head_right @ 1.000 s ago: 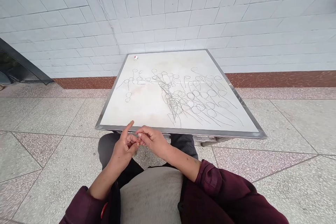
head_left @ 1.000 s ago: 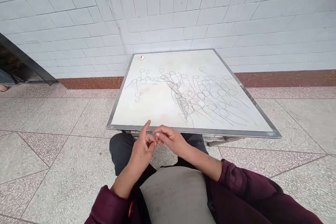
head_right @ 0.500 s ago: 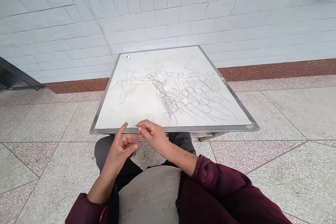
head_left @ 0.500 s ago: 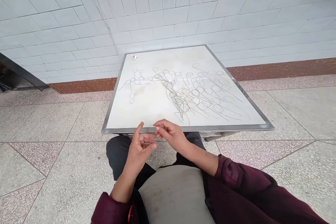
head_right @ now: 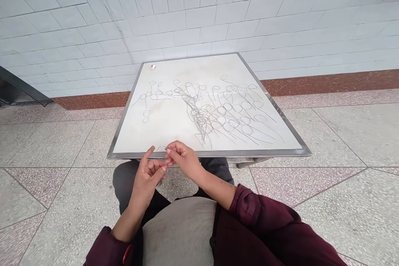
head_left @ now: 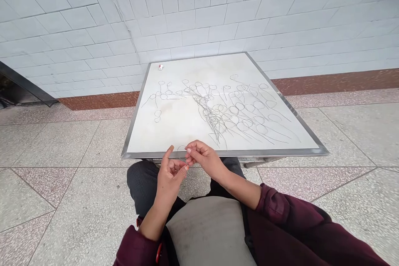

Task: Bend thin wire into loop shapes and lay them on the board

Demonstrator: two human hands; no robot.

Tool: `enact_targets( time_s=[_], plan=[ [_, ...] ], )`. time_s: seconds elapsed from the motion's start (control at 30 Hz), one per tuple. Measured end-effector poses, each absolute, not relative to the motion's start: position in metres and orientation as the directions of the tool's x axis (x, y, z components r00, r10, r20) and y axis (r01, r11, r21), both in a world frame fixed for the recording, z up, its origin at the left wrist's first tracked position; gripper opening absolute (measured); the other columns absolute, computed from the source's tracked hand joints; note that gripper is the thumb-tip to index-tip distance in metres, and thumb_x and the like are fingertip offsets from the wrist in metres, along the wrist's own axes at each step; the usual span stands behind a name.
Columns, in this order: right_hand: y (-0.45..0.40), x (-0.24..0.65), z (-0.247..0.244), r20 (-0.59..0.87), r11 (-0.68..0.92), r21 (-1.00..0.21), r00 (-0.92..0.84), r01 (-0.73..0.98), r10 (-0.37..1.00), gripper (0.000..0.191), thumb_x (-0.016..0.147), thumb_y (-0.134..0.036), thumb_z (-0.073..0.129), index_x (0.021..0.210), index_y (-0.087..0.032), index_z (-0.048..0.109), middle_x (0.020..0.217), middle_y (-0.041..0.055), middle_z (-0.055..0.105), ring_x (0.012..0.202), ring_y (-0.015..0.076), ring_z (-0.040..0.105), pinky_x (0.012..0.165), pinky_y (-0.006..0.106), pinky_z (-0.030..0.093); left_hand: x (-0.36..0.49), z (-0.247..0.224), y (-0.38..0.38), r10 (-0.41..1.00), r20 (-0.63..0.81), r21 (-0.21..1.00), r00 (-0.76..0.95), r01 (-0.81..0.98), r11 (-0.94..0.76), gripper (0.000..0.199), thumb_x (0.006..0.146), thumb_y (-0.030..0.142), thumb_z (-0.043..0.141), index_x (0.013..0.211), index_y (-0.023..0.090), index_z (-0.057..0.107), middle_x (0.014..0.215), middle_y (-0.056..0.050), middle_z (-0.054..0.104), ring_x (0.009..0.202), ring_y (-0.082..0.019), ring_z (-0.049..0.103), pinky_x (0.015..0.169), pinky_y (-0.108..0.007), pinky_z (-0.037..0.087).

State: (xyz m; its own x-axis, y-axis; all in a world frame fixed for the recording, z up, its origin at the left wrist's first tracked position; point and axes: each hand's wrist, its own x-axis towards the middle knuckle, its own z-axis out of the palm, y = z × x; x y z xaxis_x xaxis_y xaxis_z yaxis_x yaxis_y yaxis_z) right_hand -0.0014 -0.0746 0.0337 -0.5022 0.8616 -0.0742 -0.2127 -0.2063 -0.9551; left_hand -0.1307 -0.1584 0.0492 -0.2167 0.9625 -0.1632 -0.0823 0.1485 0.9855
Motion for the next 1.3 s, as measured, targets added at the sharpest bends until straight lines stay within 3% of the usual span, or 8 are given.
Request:
enact_targets(
  time_s=[0.2, 0.3, 0.53, 0.67, 0.8, 1.0, 1.3],
  plan=[
    [-0.068, -0.004, 0.033, -0.147, -0.282, -0.939, -0.508, -0.199, 0.849, 0.032, 0.079, -0.047, 0.066, 0.085, -0.017, 0.058, 0.076, -0.0004, 0.064, 0.063, 0.0097, 0.062, 0.063, 0.025, 0.053, -0.133, 0.044, -0.155, 0.958, -0.142, 0.989, -0.249, -0.070, 0.129, 0.074, 0.081, 0.030, 0.066, 0.143, 0.022, 0.027, 0.084, 0.000, 0.061, 0.065, -0.011, 0.053, 0.064, -0.026, 0.048],
    [-0.051, -0.010, 0.030, -0.155, -0.271, -0.947, -0.494, -0.173, 0.856, 0.031, 0.078, -0.047, 0.066, 0.084, -0.017, 0.058, 0.074, -0.0002, 0.064, 0.066, 0.0109, 0.063, 0.063, 0.026, 0.054, -0.138, 0.039, -0.152, 0.946, -0.141, 0.989, -0.291, -0.074, 0.124, 0.070, 0.083, 0.035, 0.063, 0.142, 0.020, 0.028, 0.091, -0.003, 0.061, 0.074, -0.013, 0.055, 0.069, -0.028, 0.050],
    [0.036, -0.050, 0.019, -0.211, -0.246, -0.968, -0.372, -0.048, 0.904, 0.009, 0.086, -0.022, 0.057, 0.079, -0.017, 0.056, 0.073, 0.0009, 0.063, 0.064, 0.0097, 0.064, 0.063, 0.023, 0.056, -0.150, 0.021, -0.151, 0.938, -0.155, 0.988, -0.309, -0.054, 0.145, 0.065, 0.084, 0.041, 0.061, 0.139, 0.021, 0.035, 0.101, -0.007, 0.061, 0.084, -0.017, 0.057, 0.071, -0.028, 0.050],
    [0.082, -0.078, 0.013, -0.231, -0.238, -0.971, -0.326, 0.018, 0.917, 0.010, 0.087, -0.015, 0.057, 0.077, -0.017, 0.056, 0.069, 0.0010, 0.063, 0.063, 0.0097, 0.064, 0.060, 0.021, 0.056, -0.154, 0.014, -0.149, 0.930, -0.198, 0.980, -0.311, -0.059, 0.189, 0.060, 0.080, 0.042, 0.065, 0.132, 0.021, 0.046, 0.101, -0.007, 0.062, 0.084, -0.017, 0.058, 0.070, -0.028, 0.050],
    [0.105, -0.103, 0.005, -0.284, -0.263, -0.959, -0.339, 0.105, 0.897, 0.011, 0.089, -0.017, 0.057, 0.079, -0.014, 0.058, 0.069, 0.0014, 0.063, 0.060, 0.0096, 0.062, 0.057, 0.022, 0.055, -0.161, 0.012, -0.144, 0.918, -0.216, 0.976, -0.334, -0.065, 0.206, 0.057, 0.078, 0.044, 0.067, 0.128, 0.021, 0.052, 0.101, -0.008, 0.062, 0.082, -0.017, 0.059, 0.069, -0.028, 0.050],
    [0.117, -0.126, -0.005, -0.317, -0.270, -0.947, -0.353, 0.175, 0.881, 0.017, 0.094, -0.027, 0.055, 0.100, -0.012, 0.061, 0.088, 0.0025, 0.064, 0.068, 0.0099, 0.062, 0.061, 0.024, 0.055, -0.168, 0.006, -0.134, 0.915, -0.251, 0.968, -0.317, -0.090, 0.234, 0.054, 0.076, 0.042, 0.069, 0.122, 0.018, 0.056, 0.096, -0.007, 0.063, 0.076, -0.015, 0.057, 0.067, -0.028, 0.048],
    [0.126, -0.131, -0.020, -0.287, -0.243, -0.955, -0.333, 0.170, 0.898, 0.012, 0.093, -0.022, 0.055, 0.094, -0.012, 0.060, 0.084, 0.0024, 0.065, 0.065, 0.0096, 0.063, 0.058, 0.023, 0.055, -0.171, 0.001, -0.123, 0.915, -0.281, 0.959, -0.290, -0.116, 0.258, 0.048, 0.075, 0.039, 0.069, 0.118, 0.020, 0.060, 0.094, -0.006, 0.063, 0.080, -0.017, 0.058, 0.069, -0.028, 0.048]
  ],
)
